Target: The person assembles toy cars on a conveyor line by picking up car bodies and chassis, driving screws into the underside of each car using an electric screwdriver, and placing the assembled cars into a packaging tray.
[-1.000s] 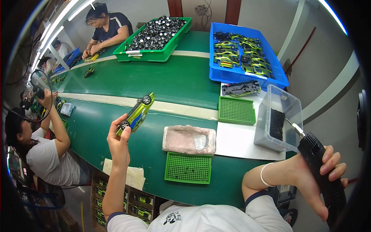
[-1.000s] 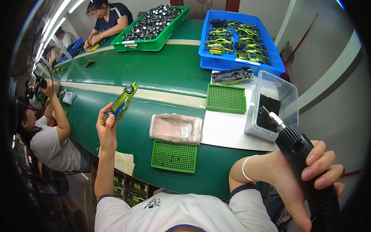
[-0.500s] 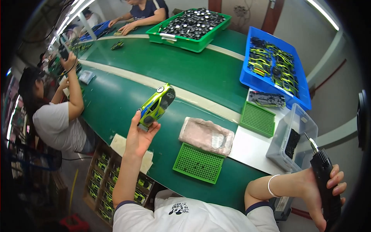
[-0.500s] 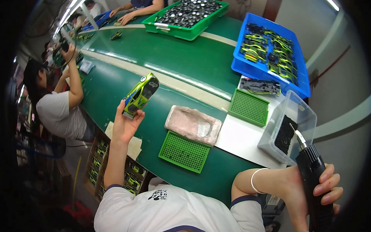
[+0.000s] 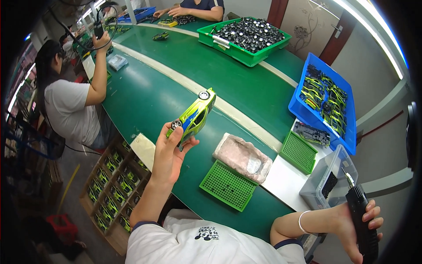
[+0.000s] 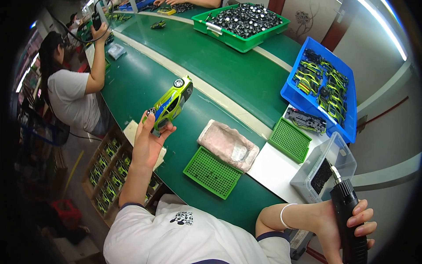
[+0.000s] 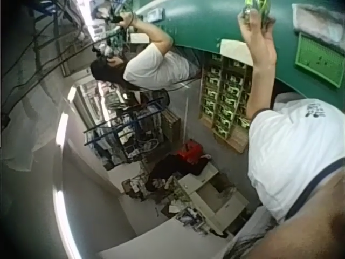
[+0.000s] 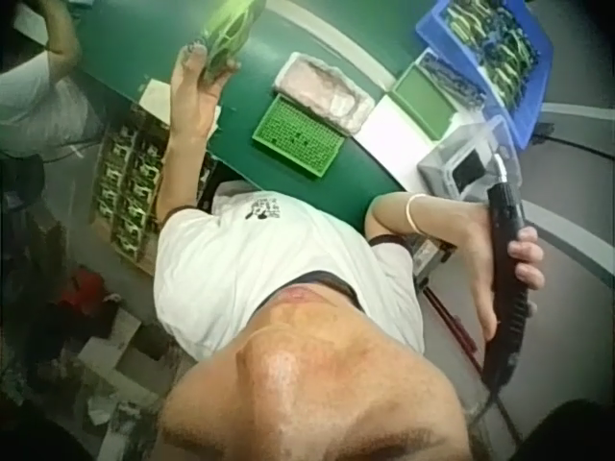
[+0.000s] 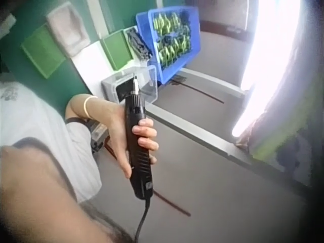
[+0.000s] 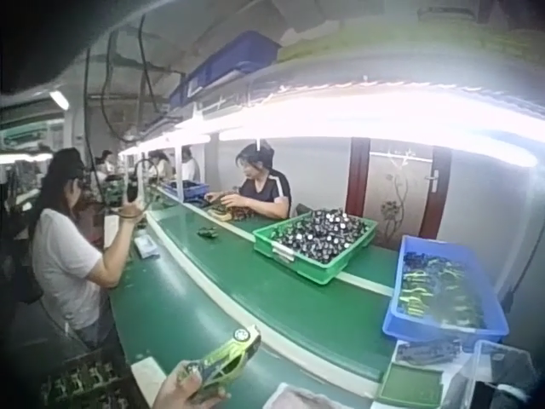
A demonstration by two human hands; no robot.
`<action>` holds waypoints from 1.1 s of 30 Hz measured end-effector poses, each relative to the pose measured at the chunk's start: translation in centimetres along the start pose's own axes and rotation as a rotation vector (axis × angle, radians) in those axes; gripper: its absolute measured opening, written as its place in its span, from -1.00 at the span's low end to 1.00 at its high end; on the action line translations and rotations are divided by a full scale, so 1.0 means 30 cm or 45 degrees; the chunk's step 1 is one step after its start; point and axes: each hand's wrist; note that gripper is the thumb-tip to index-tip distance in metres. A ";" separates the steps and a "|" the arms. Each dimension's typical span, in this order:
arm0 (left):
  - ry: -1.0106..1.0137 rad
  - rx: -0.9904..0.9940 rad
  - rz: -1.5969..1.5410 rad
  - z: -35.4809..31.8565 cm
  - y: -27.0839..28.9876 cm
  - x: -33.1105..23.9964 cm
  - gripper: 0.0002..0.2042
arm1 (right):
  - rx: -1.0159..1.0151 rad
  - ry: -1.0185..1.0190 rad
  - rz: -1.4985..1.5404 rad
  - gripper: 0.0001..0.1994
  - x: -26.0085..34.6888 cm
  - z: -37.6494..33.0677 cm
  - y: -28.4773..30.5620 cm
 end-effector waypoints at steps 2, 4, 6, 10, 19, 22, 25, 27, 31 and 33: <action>0.080 0.000 -0.029 -0.007 -0.009 -0.014 -0.68 | -0.012 -0.008 -0.013 -0.45 0.001 -0.005 -0.002; 0.111 -0.030 -0.038 -0.005 -0.015 -0.025 -0.67 | -0.029 -0.020 -0.026 -0.45 0.002 -0.009 -0.007; 0.128 -0.040 -0.014 -0.004 -0.016 -0.025 -0.64 | -0.056 -0.035 0.017 -0.45 0.005 -0.011 -0.011; 0.025 -0.056 0.053 -0.027 -0.034 -0.028 -0.63 | -0.034 -0.050 0.070 -0.45 0.007 0.002 -0.001; -0.068 -0.078 0.089 -0.063 -0.050 -0.017 -0.65 | -0.029 -0.058 0.114 -0.44 0.025 0.019 0.019; 0.058 -0.066 -0.044 -0.049 -0.048 -0.015 -0.66 | -0.017 -0.055 0.129 -0.44 0.024 0.024 0.027; 0.257 -0.120 -0.186 -0.016 -0.037 0.004 -0.66 | -0.034 -0.043 0.028 -0.46 0.029 0.016 0.022; 0.329 -0.153 -0.237 0.010 -0.031 0.022 -0.65 | 0.004 -0.084 0.060 -0.48 0.032 0.011 0.007; 0.432 -0.162 -0.480 0.059 -0.025 0.060 -0.61 | 0.016 -0.109 0.134 -0.49 0.037 0.009 -0.005; 0.434 -0.181 -0.548 0.070 -0.030 0.070 -0.58 | 0.057 -0.172 0.222 -0.48 0.039 0.011 0.000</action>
Point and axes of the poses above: each hand's wrist, its own z-axis towards the middle knuckle, its own y-axis out of the back of the hand, x = y × z, and after that the axes turned 6 degrees about -x, right-handed
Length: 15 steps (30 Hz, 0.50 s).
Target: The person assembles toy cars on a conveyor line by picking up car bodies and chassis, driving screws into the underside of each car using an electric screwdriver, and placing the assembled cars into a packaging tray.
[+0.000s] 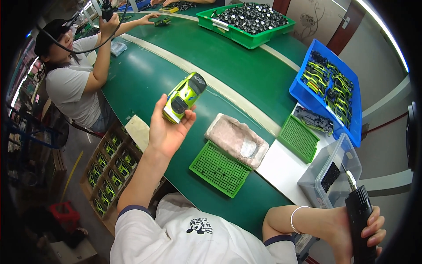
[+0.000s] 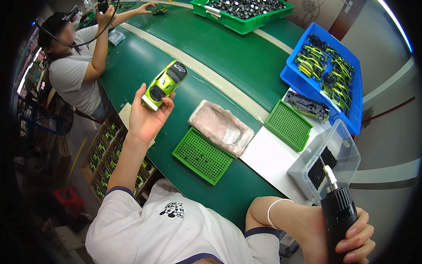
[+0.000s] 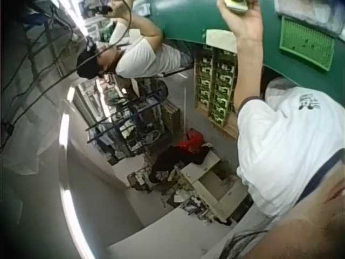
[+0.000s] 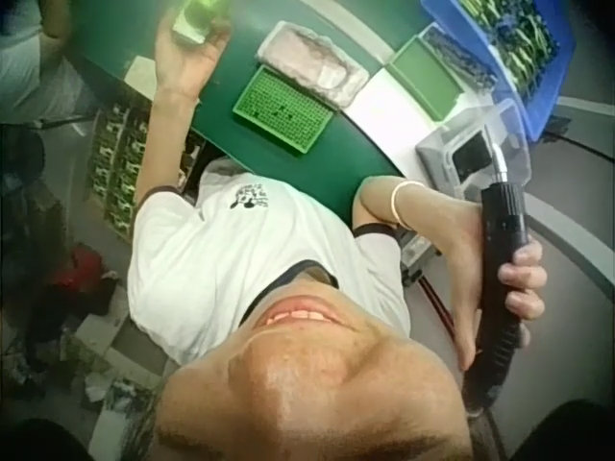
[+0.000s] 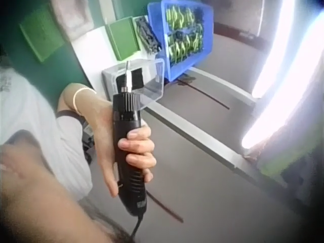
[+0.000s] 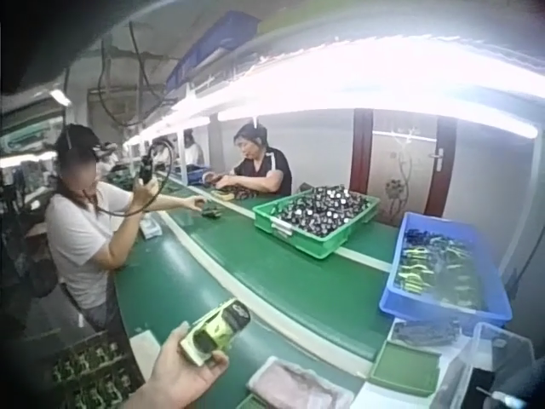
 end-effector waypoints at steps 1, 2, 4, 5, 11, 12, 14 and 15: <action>-0.007 0.005 -0.008 0.010 0.005 -0.001 -0.55 | 0.194 -0.103 0.054 -0.48 0.008 0.005 0.028; 0.002 -0.001 0.000 0.017 0.007 -0.003 -0.55 | 0.190 -0.105 0.041 -0.48 0.007 0.007 0.035; -0.026 0.002 0.004 0.028 0.010 -0.011 -0.55 | 0.498 -0.393 0.272 -0.47 0.007 0.006 0.043; -0.028 -0.008 -0.012 0.033 0.010 -0.013 -0.54 | 0.671 -0.541 0.330 -0.49 0.011 0.029 0.068; 0.004 0.071 -0.051 0.061 0.032 -0.009 -0.56 | 0.754 -0.839 0.543 -0.55 0.006 0.041 0.067; 0.052 0.156 -0.095 0.069 0.033 -0.004 -0.56 | 0.746 -0.859 0.608 -0.57 0.005 0.035 0.058; 0.078 0.149 -0.119 0.079 0.020 0.015 -0.57 | 0.694 -0.808 0.607 -0.62 0.002 0.021 0.039; 0.029 0.135 -0.108 0.088 0.032 0.014 -0.57 | 0.682 -0.826 0.659 -0.65 -0.001 0.012 0.033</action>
Point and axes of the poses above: each hand's wrist, its own z-axis towards the middle knuckle, its own y-axis out of the back of the hand, x = y × z, and after that the axes turned 6 degrees about -x, right-handed
